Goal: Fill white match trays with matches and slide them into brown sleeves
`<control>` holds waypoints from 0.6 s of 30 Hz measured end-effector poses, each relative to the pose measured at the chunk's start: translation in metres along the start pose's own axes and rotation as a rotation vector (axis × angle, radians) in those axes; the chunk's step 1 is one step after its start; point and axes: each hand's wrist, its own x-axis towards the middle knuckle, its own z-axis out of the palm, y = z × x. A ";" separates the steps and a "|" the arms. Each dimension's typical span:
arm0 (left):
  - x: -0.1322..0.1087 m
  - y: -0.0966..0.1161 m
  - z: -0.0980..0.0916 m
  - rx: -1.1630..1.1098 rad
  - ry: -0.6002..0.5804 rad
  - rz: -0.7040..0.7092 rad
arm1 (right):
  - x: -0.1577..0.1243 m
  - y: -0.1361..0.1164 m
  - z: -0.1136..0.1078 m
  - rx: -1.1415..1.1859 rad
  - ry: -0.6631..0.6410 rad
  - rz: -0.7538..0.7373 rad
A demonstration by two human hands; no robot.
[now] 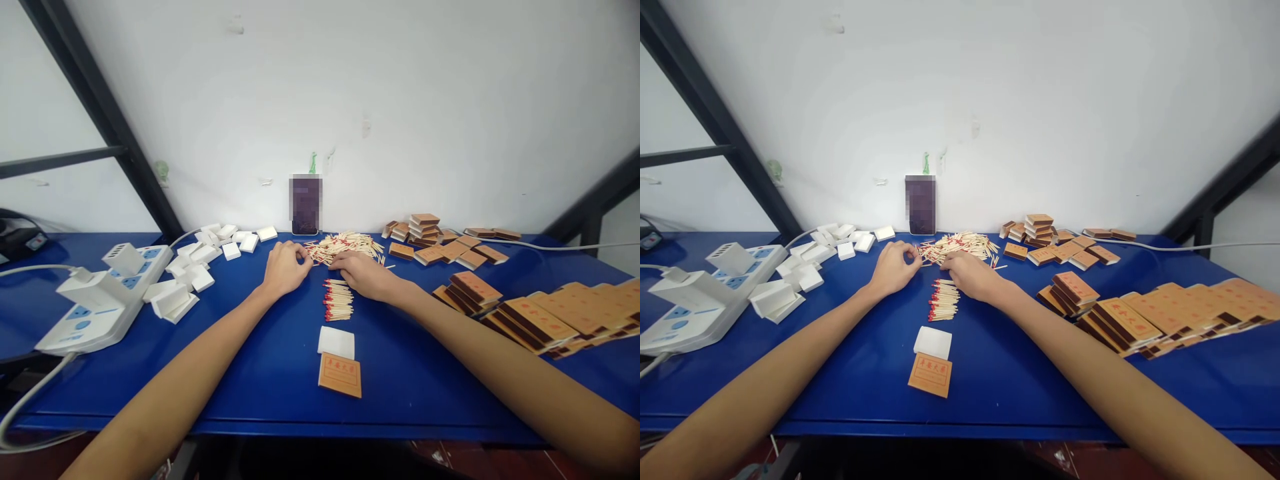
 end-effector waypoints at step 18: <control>-0.009 0.019 0.004 -0.245 -0.259 0.404 | -0.036 -0.007 -0.025 0.013 -0.067 -0.027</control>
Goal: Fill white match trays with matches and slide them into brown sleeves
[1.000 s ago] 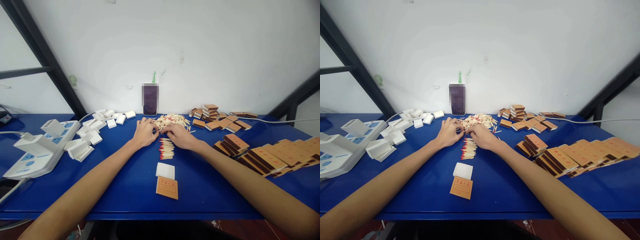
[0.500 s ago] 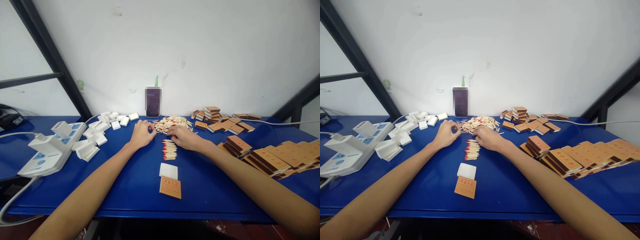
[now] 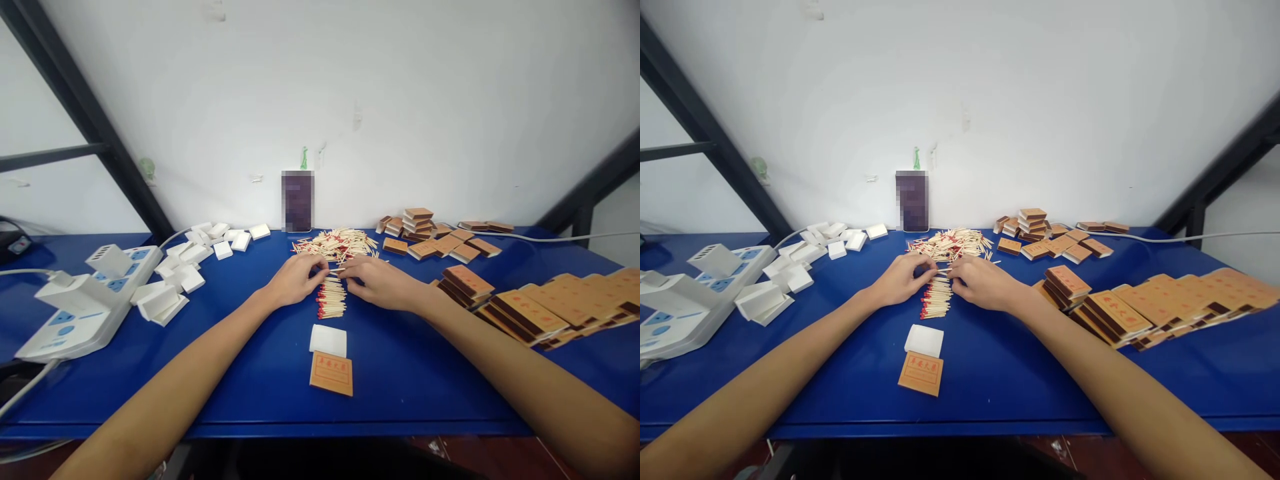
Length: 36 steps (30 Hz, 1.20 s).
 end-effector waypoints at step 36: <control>-0.006 0.010 -0.013 0.205 -0.118 0.038 | -0.018 -0.008 -0.036 0.059 0.329 0.306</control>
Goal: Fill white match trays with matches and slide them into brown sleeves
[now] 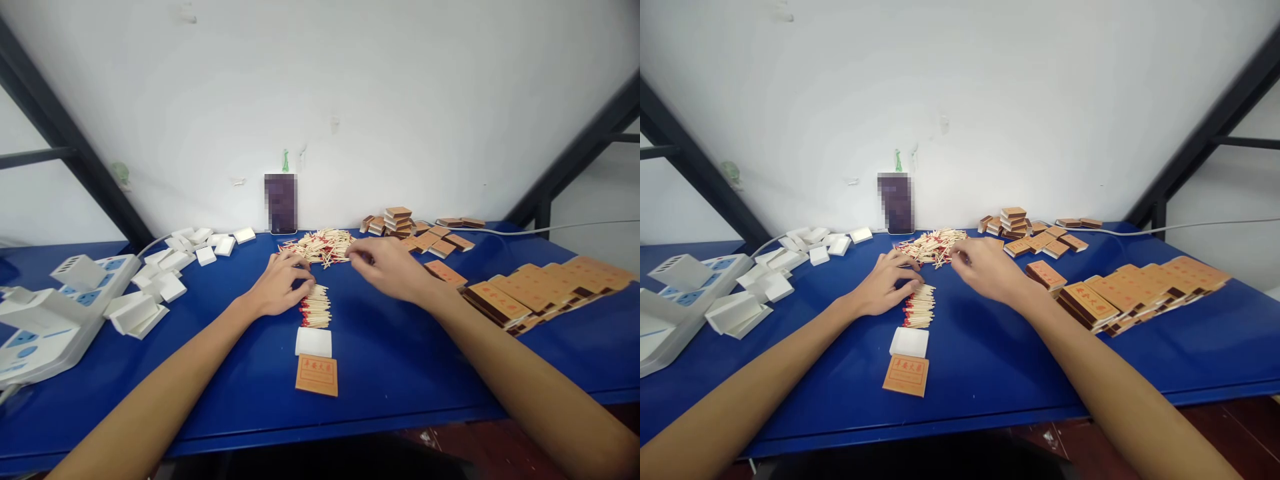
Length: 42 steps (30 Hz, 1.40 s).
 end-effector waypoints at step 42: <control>-0.042 0.026 -0.038 -0.156 -0.243 0.066 | -0.007 -0.011 0.062 0.261 -0.168 -0.291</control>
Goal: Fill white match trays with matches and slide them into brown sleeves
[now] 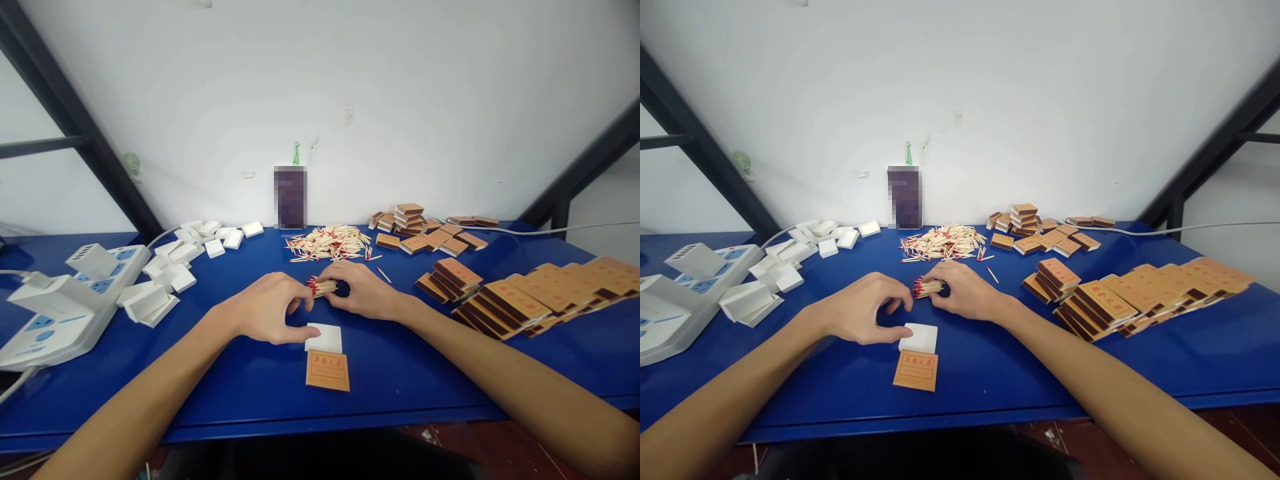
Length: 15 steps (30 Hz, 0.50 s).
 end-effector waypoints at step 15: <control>0.007 -0.007 0.014 -0.105 0.022 -0.059 | 0.002 -0.004 -0.009 0.126 0.108 0.136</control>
